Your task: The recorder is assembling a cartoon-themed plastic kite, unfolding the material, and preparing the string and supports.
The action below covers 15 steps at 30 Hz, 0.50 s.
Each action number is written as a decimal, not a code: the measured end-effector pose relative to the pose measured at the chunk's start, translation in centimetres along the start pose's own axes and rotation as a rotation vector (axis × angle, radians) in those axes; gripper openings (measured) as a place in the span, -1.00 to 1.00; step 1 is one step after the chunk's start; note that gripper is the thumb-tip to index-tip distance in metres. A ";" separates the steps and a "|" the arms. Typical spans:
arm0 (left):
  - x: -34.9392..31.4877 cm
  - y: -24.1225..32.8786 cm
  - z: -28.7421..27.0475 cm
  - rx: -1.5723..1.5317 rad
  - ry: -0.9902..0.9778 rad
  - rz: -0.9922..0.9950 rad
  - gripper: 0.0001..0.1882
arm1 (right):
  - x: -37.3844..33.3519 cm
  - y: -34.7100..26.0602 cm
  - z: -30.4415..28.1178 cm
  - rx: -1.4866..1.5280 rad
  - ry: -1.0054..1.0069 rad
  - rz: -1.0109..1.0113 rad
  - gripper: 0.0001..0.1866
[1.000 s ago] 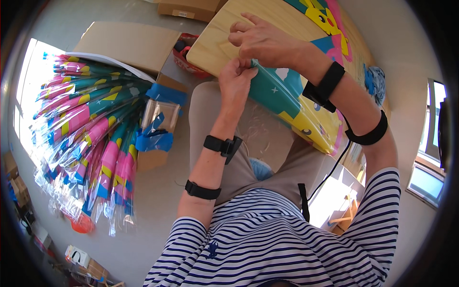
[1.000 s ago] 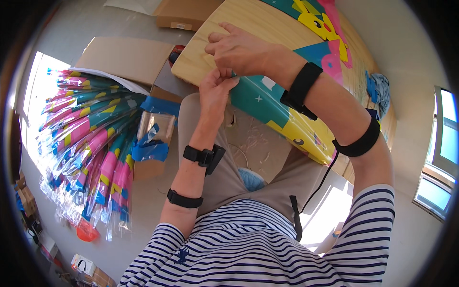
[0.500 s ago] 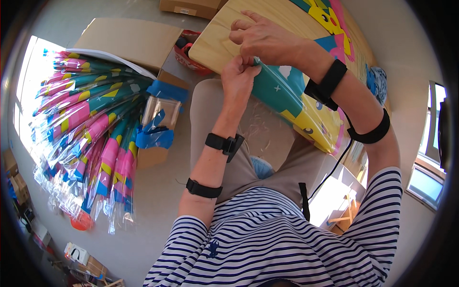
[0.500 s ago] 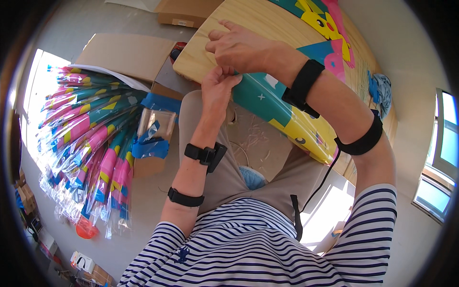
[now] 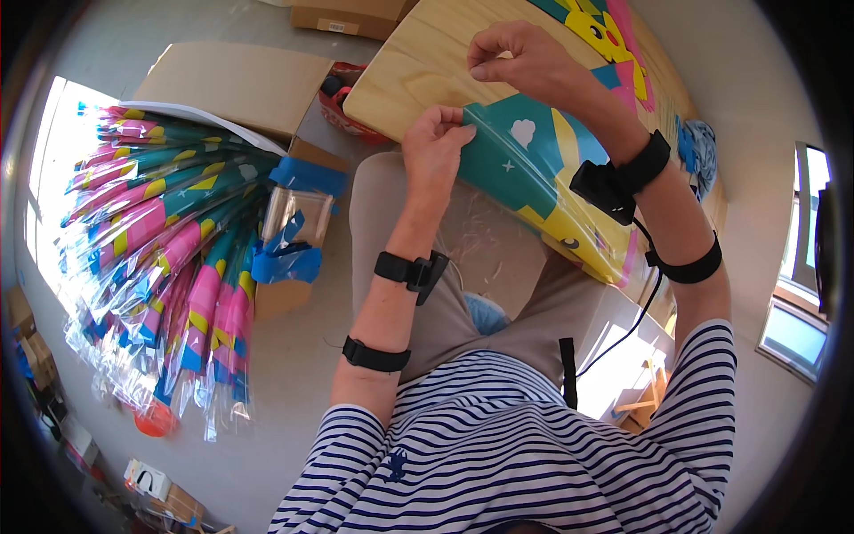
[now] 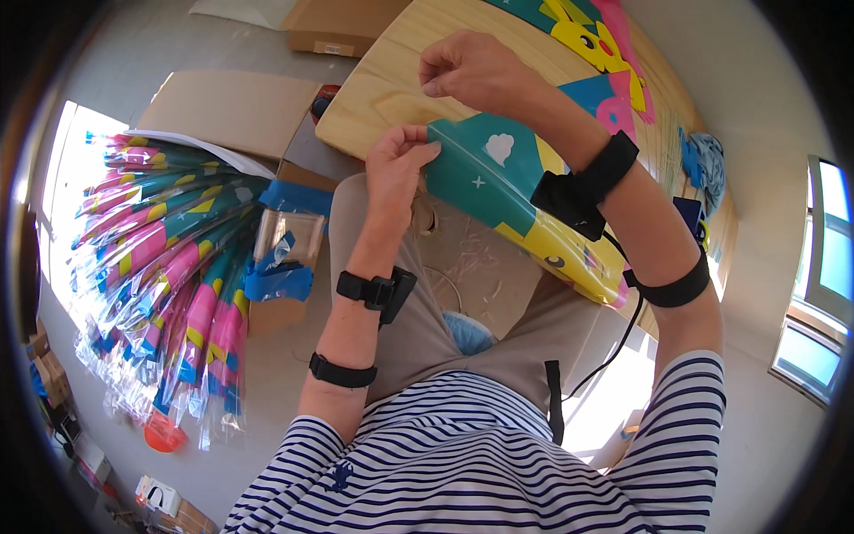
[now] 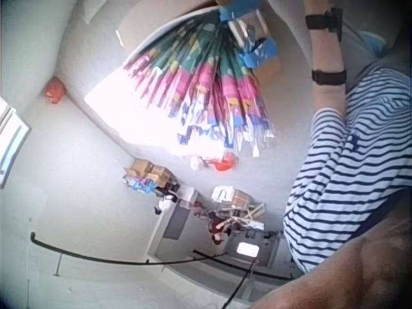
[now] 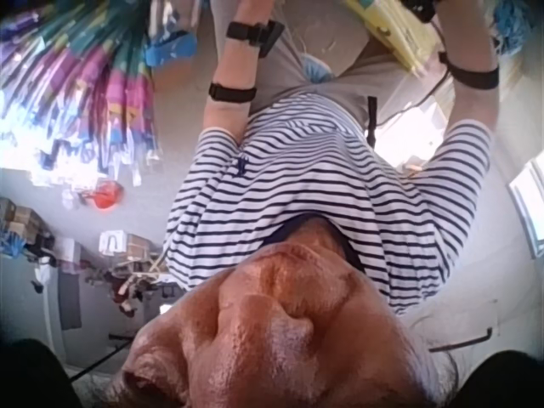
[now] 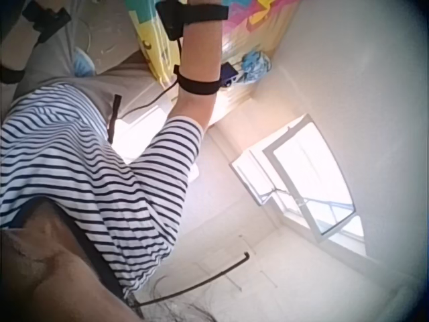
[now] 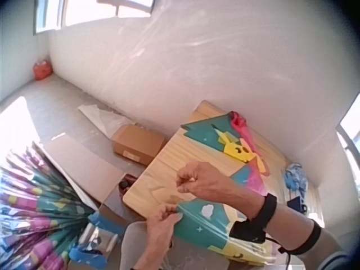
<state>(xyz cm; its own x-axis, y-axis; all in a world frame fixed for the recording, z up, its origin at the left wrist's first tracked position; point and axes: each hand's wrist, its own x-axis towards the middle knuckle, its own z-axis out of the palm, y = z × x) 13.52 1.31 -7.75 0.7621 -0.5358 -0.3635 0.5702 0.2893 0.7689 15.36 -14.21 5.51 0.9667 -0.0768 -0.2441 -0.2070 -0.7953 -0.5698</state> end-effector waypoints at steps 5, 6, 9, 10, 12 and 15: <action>0.0 0.4 -0.3 -0.033 -0.014 0.004 -0.80 | -1.3 1.3 2.0 0.509 0.174 0.302 -0.88; 0.0 0.5 -0.4 -0.035 -0.012 0.008 -0.80 | -2.0 1.0 2.7 0.643 0.200 0.388 -0.88; 0.2 1.0 -0.9 -0.010 -0.045 -0.061 -0.78 | -4.4 0.4 4.9 1.012 0.285 0.575 -0.86; 0.2 1.1 -1.1 -0.015 -0.060 -0.076 -0.77 | -5.0 0.5 5.6 1.133 0.311 0.623 -0.86; 0.3 1.2 -1.2 -0.024 -0.091 -0.107 -0.77 | -5.6 0.8 6.2 1.203 0.319 0.627 -0.87; 0.4 1.5 -1.5 -0.007 -0.071 -0.137 -0.77 | -5.7 0.4 6.9 1.247 0.335 0.646 -0.89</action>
<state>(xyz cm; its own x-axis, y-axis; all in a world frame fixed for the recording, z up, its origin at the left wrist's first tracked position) 15.10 2.71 -7.52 0.6535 -0.6256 -0.4261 0.6696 0.2154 0.7108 8.76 -9.96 1.19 0.6076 -0.4876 -0.6270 -0.4383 0.4525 -0.7766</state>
